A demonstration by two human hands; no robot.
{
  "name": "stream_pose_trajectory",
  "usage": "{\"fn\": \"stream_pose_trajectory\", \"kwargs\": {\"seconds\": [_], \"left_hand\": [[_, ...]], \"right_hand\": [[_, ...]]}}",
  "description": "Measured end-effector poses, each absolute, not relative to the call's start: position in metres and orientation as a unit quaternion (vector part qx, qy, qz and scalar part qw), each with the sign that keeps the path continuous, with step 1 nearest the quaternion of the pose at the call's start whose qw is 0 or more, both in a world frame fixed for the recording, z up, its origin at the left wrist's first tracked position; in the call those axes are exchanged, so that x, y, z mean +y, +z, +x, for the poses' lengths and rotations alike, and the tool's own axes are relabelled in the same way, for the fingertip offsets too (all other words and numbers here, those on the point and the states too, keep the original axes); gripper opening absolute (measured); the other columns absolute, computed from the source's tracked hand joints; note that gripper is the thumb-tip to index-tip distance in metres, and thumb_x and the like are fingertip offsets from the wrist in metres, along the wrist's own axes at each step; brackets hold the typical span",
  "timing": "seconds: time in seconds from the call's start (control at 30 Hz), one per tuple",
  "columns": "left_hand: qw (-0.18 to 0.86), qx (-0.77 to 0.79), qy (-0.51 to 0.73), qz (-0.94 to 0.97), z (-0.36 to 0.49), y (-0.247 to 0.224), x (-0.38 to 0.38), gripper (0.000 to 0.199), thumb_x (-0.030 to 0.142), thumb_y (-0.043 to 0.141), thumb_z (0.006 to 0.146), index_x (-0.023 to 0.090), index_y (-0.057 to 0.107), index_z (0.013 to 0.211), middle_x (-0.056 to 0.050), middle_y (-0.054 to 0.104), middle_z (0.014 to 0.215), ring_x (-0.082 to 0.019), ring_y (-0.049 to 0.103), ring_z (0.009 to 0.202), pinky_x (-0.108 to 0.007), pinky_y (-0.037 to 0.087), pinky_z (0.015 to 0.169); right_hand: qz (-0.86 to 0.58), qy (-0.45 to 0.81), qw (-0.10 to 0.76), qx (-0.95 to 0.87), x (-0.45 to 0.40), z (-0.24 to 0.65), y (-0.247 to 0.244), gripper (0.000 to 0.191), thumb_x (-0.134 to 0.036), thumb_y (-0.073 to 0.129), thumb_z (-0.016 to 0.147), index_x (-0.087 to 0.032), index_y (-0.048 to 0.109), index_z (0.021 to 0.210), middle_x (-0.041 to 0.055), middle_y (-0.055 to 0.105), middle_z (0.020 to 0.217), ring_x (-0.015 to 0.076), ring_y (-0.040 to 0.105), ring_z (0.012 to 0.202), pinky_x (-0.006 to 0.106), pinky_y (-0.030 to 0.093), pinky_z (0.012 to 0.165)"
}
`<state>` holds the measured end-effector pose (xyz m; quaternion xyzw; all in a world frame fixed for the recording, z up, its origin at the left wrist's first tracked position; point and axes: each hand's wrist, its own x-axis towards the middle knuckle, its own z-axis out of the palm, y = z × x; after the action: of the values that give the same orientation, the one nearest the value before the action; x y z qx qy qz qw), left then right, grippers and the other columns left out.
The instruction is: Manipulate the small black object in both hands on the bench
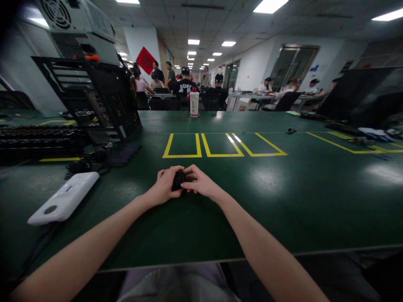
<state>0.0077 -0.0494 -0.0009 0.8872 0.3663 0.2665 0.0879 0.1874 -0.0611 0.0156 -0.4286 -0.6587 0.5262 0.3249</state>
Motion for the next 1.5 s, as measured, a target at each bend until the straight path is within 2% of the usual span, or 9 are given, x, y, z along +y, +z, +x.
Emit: {"fn": "stream_pose_trajectory", "kwargs": {"seconds": [0.37,0.6,0.67,0.83,0.93,1.13,1.23,1.4,1.5], "left_hand": [[0.091,0.359,0.273,0.888,0.007,0.0,-0.05,0.06,0.023,0.059,0.067,0.022,0.028,0.119,-0.007,0.044,0.117,-0.025,0.043,0.107,-0.042,0.025,0.091],[0.091,0.365,0.271,0.886,0.007,-0.002,-0.048,0.061,0.024,0.06,0.066,0.023,0.028,0.119,-0.007,0.044,0.117,-0.025,0.044,0.105,-0.043,0.025,0.092],[0.092,0.367,0.266,0.887,0.007,0.0,-0.049,0.061,0.025,0.06,0.067,0.022,0.028,0.119,-0.008,0.043,0.118,-0.025,0.044,0.105,-0.043,0.025,0.092],[0.088,0.361,0.266,0.889,0.007,0.0,-0.05,0.062,0.024,0.059,0.067,0.022,0.027,0.12,-0.008,0.043,0.119,-0.025,0.042,0.108,-0.043,0.025,0.092],[0.085,0.365,0.271,0.887,0.008,-0.002,-0.049,0.063,0.023,0.061,0.066,0.023,0.027,0.119,-0.008,0.043,0.119,-0.026,0.043,0.108,-0.043,0.025,0.092],[0.089,0.359,0.273,0.888,0.007,-0.003,-0.048,0.061,0.023,0.059,0.067,0.023,0.027,0.119,-0.007,0.044,0.117,-0.025,0.043,0.107,-0.042,0.025,0.092],[0.092,0.363,0.274,0.886,0.007,-0.003,-0.048,0.061,0.024,0.06,0.066,0.023,0.028,0.118,-0.006,0.045,0.115,-0.025,0.044,0.104,-0.042,0.025,0.091],[0.094,0.362,0.275,0.886,0.007,-0.002,-0.049,0.063,0.025,0.06,0.066,0.024,0.027,0.119,-0.006,0.044,0.116,-0.025,0.044,0.104,-0.043,0.025,0.091],[0.097,0.362,0.271,0.886,0.007,0.0,-0.05,0.062,0.025,0.06,0.067,0.023,0.027,0.12,-0.007,0.044,0.116,-0.025,0.044,0.105,-0.043,0.025,0.091]], "right_hand": [[-0.444,0.504,0.357,-0.65,-0.059,0.182,0.01,0.025,-0.034,0.055,0.077,-0.023,0.044,0.096,-0.001,0.053,0.081,0.0063,0.051,0.054,0.017,0.036,0.042],[-0.432,0.498,0.322,-0.679,-0.064,0.188,0.018,0.033,-0.025,0.061,0.072,-0.023,0.044,0.099,0.0034,0.049,0.106,0.006,0.054,0.06,0.02,0.042,0.048],[-0.428,0.509,0.318,-0.676,-0.064,0.189,0.019,0.036,-0.024,0.063,0.07,-0.024,0.043,0.099,0.0031,0.05,0.104,0.0064,0.055,0.06,0.02,0.042,0.048],[-0.43,0.498,0.362,-0.66,-0.06,0.184,0.013,0.02,-0.033,0.054,0.077,-0.021,0.045,0.091,0.0,0.053,0.085,0.007,0.055,0.057,0.018,0.039,0.045],[-0.433,0.49,0.376,-0.657,-0.059,0.18,0.01,0.021,-0.032,0.055,0.077,-0.021,0.045,0.092,-0.0013,0.052,0.08,0.0064,0.053,0.054,0.018,0.038,0.044],[-0.442,0.489,0.343,-0.669,-0.061,0.183,0.014,0.028,-0.028,0.058,0.075,-0.021,0.047,0.099,0.004,0.053,0.1,0.0057,0.052,0.057,0.02,0.041,0.047],[-0.427,0.506,0.332,-0.672,-0.062,0.186,0.014,0.035,-0.027,0.063,0.07,-0.023,0.044,0.099,0.0034,0.051,0.102,0.0062,0.055,0.058,0.02,0.042,0.048],[-0.428,0.5,0.359,-0.662,-0.058,0.184,0.009,0.025,-0.038,0.053,0.077,-0.021,0.045,0.094,-0.0011,0.054,0.078,0.0077,0.055,0.056,0.017,0.039,0.043],[-0.433,0.498,0.369,-0.654,-0.057,0.181,0.006,0.027,-0.038,0.054,0.077,-0.021,0.045,0.096,-0.0011,0.054,0.077,0.0078,0.054,0.055,0.017,0.038,0.041]]}}
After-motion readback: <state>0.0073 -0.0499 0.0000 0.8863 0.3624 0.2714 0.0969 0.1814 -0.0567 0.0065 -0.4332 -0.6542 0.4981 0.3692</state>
